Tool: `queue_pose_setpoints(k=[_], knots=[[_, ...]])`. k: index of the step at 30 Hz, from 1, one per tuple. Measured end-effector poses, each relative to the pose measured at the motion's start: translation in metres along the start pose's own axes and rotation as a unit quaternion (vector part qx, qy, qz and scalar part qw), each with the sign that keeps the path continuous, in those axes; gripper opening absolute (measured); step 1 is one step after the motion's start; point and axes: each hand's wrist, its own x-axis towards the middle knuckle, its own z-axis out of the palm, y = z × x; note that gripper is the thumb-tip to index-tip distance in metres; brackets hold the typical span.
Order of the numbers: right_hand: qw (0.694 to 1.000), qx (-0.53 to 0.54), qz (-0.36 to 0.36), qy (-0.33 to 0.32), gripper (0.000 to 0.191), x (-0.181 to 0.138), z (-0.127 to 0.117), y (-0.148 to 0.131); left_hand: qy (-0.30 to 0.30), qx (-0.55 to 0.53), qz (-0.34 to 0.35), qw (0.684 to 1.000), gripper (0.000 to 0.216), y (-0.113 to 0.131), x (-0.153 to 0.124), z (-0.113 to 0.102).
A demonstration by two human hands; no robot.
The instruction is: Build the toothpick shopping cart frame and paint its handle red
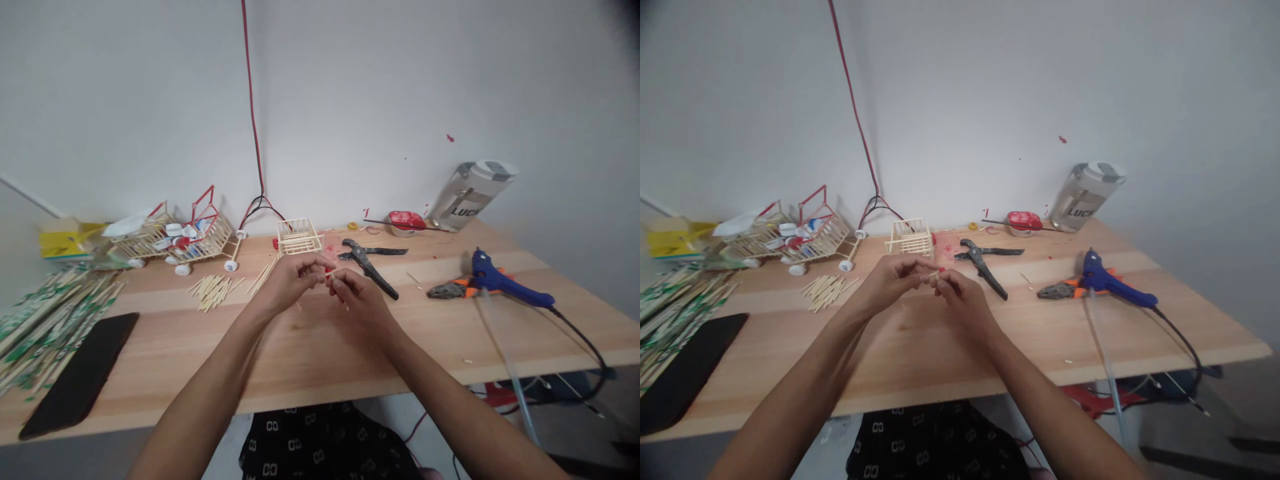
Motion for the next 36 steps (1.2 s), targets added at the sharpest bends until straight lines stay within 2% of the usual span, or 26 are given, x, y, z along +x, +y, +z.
queue_pose_setpoints(k=[6,28,36], knots=[[1.000,-0.006,0.003,0.000,0.019,0.0000,-0.0001,-0.0006,0.006,0.010,-0.018,1.000,0.020,0.0011,-0.0001,0.0000],[1.000,-0.020,-0.003,-0.004,0.019,0.0001,0.0003,-0.0003,0.020,-0.050,0.003,0.999,0.020,-0.0017,0.0000,-0.0009],[1.000,-0.021,0.001,-0.005,0.018,-0.0007,0.0010,0.0009,0.029,-0.042,-0.014,0.999,0.024,0.0009,-0.0002,-0.0016]])
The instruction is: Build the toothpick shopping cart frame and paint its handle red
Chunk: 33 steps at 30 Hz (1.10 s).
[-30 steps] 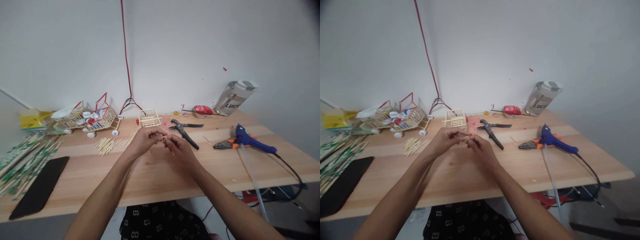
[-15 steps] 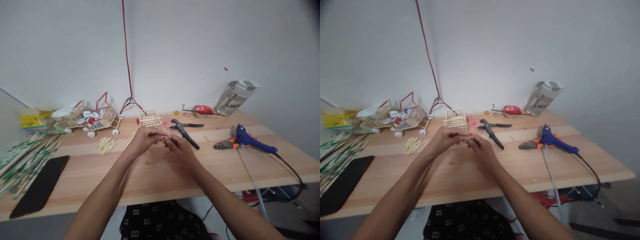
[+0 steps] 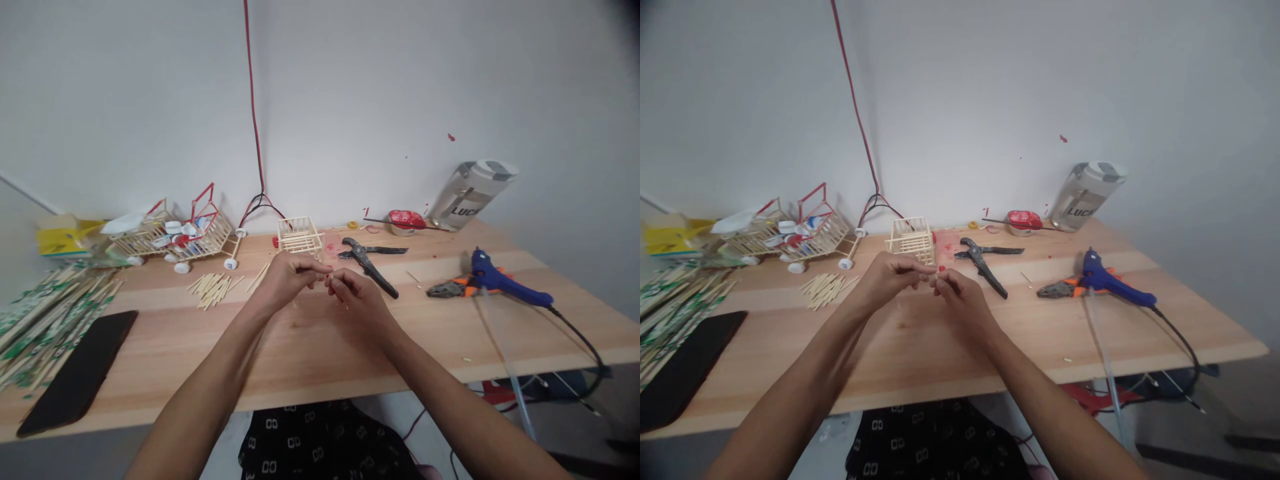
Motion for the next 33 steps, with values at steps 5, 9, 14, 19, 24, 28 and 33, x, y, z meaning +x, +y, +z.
queue_pose_setpoints(k=[5,9,14,19,24,28,33], knots=[[1.000,0.000,-0.003,-0.003,0.018,0.0000,0.0003,0.0004,0.008,-0.001,-0.010,1.000,0.023,0.0031,-0.0003,0.0010],[1.000,-0.003,-0.002,0.000,0.019,-0.0004,0.0000,-0.0010,0.016,0.006,-0.014,1.000,0.020,0.0027,-0.0002,0.0019],[1.000,-0.001,0.005,0.000,0.018,-0.0005,-0.0001,-0.0028,0.009,0.017,-0.017,1.000,0.018,0.0010,-0.0002,0.0010],[1.000,-0.002,0.002,-0.006,0.019,0.0005,0.0000,-0.0001,-0.008,-0.049,-0.019,0.999,0.016,-0.0019,0.0007,0.0011],[1.000,0.001,-0.005,-0.003,0.019,0.0000,0.0001,0.0020,-0.007,-0.030,-0.042,0.999,0.012,0.0012,0.0002,0.0000],[1.000,-0.001,-0.008,-0.003,0.019,-0.0007,0.0003,0.0007,-0.007,-0.012,-0.048,0.999,0.006,0.0053,0.0000,-0.0015],[1.000,-0.006,-0.013,-0.009,0.018,-0.0005,-0.0001,-0.0014,-0.012,0.002,-0.045,0.999,0.006,0.0064,0.0007,-0.0018]])
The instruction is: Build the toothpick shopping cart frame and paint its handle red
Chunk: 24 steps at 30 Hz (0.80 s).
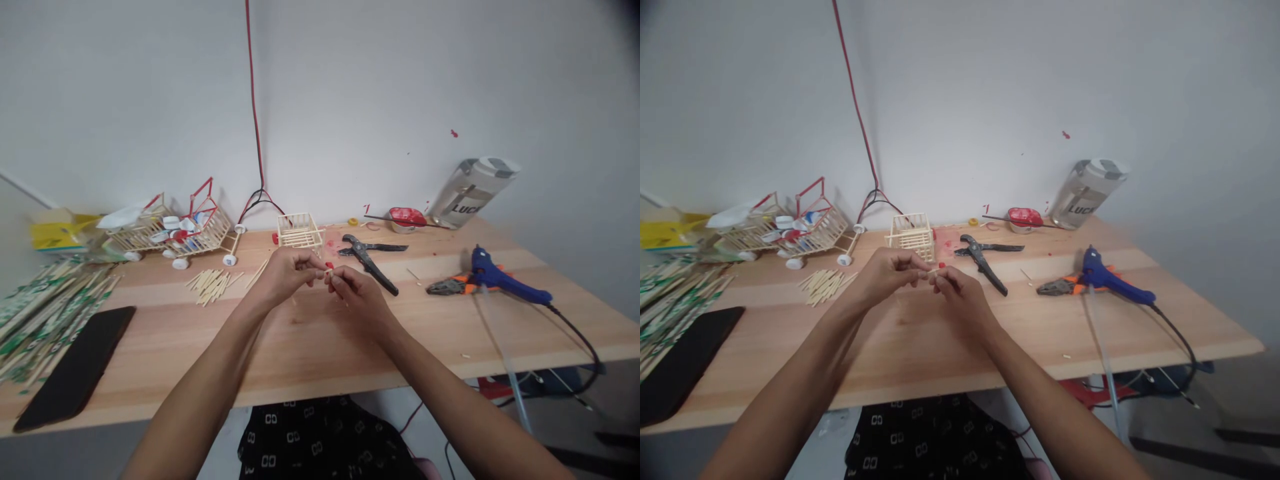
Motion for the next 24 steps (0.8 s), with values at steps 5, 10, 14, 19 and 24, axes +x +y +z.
queue_pose_setpoints(k=[5,10,14,19,24], knots=[[1.000,0.000,-0.008,-0.002,0.018,-0.0002,-0.0003,0.0016,-0.006,0.014,0.010,1.000,0.007,-0.0007,-0.0006,-0.0009],[1.000,0.003,-0.001,-0.001,0.018,-0.0005,0.0003,0.0042,-0.007,0.014,0.015,1.000,0.006,-0.0004,-0.0007,-0.0002],[1.000,0.001,-0.006,0.000,0.018,-0.0008,0.0005,0.0046,-0.007,0.015,0.010,1.000,0.007,0.0016,-0.0009,0.0004],[1.000,-0.004,-0.009,0.003,0.018,-0.0008,0.0009,0.0056,-0.008,0.015,0.003,1.000,0.008,0.0038,-0.0017,0.0003],[1.000,0.000,-0.013,0.005,0.017,-0.0013,0.0014,0.0052,-0.008,0.007,-0.001,1.000,0.009,0.0040,-0.0020,0.0004]])
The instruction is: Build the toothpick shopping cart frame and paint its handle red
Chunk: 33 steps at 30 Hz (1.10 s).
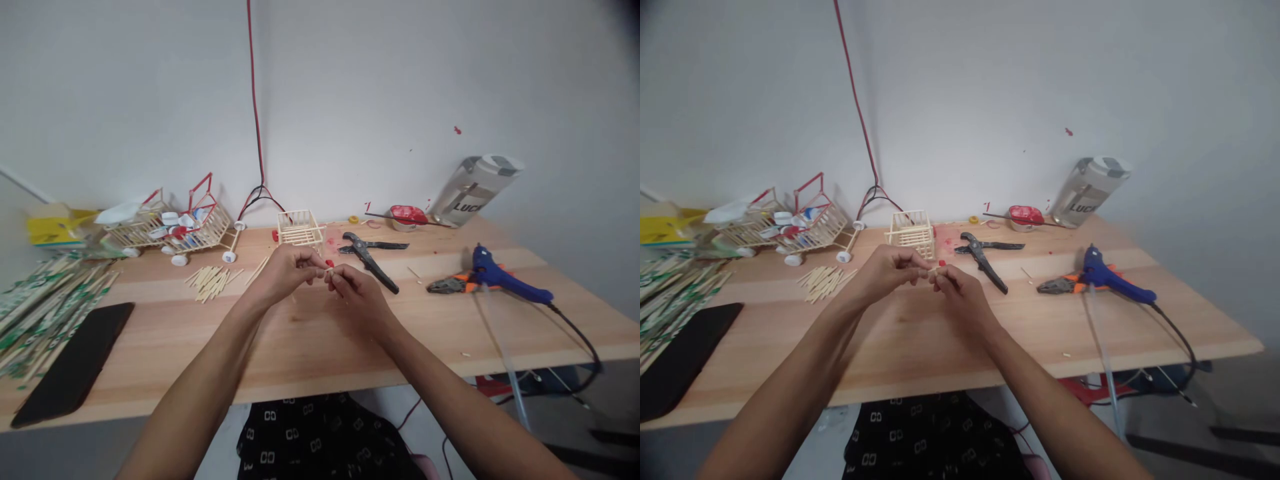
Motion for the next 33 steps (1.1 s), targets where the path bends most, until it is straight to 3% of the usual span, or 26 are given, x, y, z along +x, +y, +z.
queue_pose_setpoints(k=[33], knots=[[1.000,-0.002,0.022,-0.003,0.017,0.0006,-0.0005,-0.0035,-0.012,-0.001,-0.005,1.000,0.006,-0.0028,0.0011,-0.0016]])
